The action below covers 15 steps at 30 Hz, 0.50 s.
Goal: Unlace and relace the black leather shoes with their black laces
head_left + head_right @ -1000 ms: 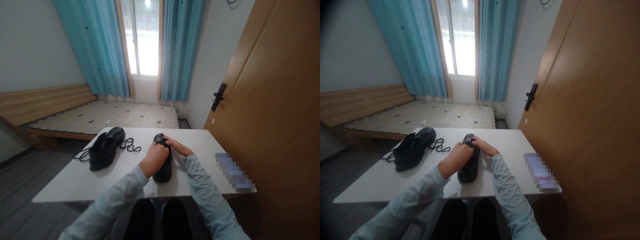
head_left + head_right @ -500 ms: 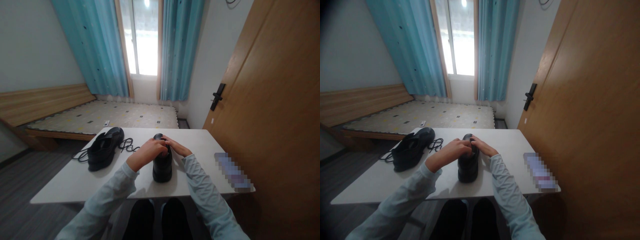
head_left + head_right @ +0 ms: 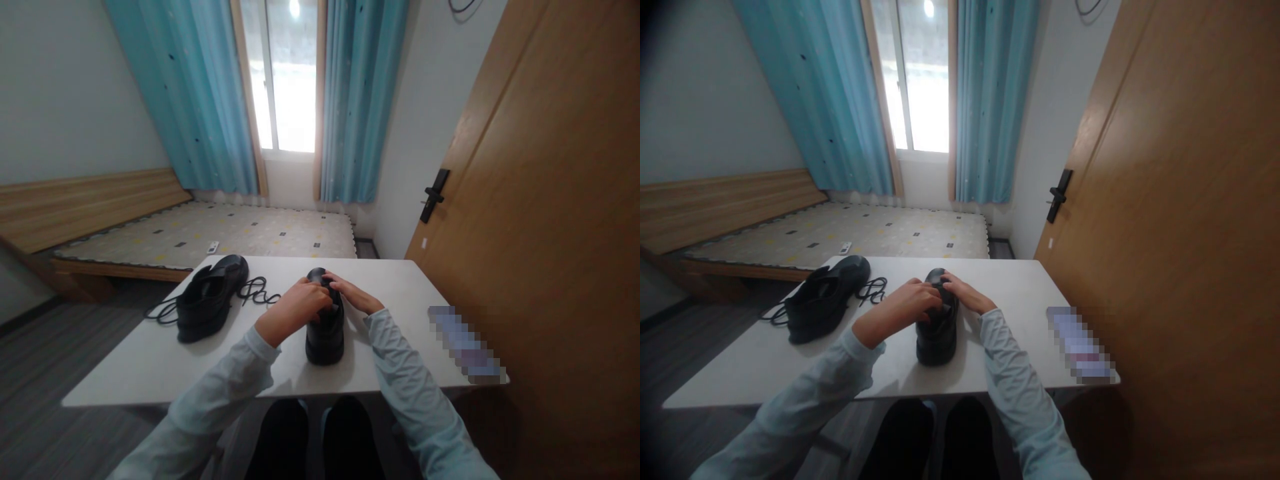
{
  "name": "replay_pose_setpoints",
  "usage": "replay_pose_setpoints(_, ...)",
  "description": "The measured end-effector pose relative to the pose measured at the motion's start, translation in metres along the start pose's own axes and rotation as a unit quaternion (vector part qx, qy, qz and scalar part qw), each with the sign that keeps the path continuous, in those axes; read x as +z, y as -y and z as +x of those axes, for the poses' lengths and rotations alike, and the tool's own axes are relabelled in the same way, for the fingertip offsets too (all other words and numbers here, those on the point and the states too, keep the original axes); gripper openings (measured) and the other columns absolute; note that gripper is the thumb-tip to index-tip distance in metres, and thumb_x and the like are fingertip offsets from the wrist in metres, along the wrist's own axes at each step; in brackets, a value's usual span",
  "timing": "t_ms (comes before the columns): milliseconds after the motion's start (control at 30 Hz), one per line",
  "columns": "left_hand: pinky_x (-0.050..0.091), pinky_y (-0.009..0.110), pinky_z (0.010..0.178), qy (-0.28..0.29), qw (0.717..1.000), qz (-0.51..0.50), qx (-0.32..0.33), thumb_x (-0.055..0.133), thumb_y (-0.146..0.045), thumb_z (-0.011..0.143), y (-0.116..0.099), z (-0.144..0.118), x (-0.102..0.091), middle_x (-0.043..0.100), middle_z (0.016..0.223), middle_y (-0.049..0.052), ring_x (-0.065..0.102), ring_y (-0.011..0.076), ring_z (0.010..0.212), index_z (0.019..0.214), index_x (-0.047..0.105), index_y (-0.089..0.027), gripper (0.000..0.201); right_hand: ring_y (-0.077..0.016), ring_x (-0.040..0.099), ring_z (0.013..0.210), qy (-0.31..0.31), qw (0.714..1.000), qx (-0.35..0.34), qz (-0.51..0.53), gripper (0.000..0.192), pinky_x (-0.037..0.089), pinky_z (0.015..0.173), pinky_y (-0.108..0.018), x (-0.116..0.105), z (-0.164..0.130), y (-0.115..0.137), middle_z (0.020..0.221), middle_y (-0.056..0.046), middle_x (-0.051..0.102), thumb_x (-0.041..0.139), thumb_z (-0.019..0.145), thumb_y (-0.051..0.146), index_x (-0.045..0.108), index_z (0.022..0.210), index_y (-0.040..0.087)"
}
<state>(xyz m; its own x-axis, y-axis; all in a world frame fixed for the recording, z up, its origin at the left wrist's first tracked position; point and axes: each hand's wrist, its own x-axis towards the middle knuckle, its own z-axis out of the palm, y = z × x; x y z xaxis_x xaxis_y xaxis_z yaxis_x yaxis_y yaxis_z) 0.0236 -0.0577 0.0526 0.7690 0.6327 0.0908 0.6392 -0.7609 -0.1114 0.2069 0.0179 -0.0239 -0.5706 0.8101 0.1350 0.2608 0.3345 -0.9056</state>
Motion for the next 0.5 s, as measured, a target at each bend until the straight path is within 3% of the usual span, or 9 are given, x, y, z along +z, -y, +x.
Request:
replay_pose_setpoints(367,0.041,0.032,0.075,-0.075,0.995,0.061,0.003,0.066,-0.013,0.074,0.001,0.002,0.013,0.068,0.093,0.006,0.061,0.0209,0.089,0.103,0.058,-0.018,0.031,-0.0222,0.026,0.138,-0.006,1.0,-0.008,0.005,0.049,0.008,0.117,-0.04,0.0,0.002,-0.005,0.147,-0.004,0.036,0.047,0.086,0.044,0.049,0.13,0.022)
replay_pose_setpoints(500,0.042,0.03,0.075,-0.09,0.995,0.05,-0.009,0.061,-0.013,0.079,0.001,0.0,0.017,0.067,0.089,0.005,0.061,0.019,0.088,0.098,0.06,-0.019,0.02,-0.0227,0.026,0.138,-0.003,1.0,-0.004,0.008,0.049,0.008,0.117,-0.041,-0.001,0.002,-0.004,0.147,-0.004,0.036,0.047,0.086,0.041,0.049,0.13,0.021)
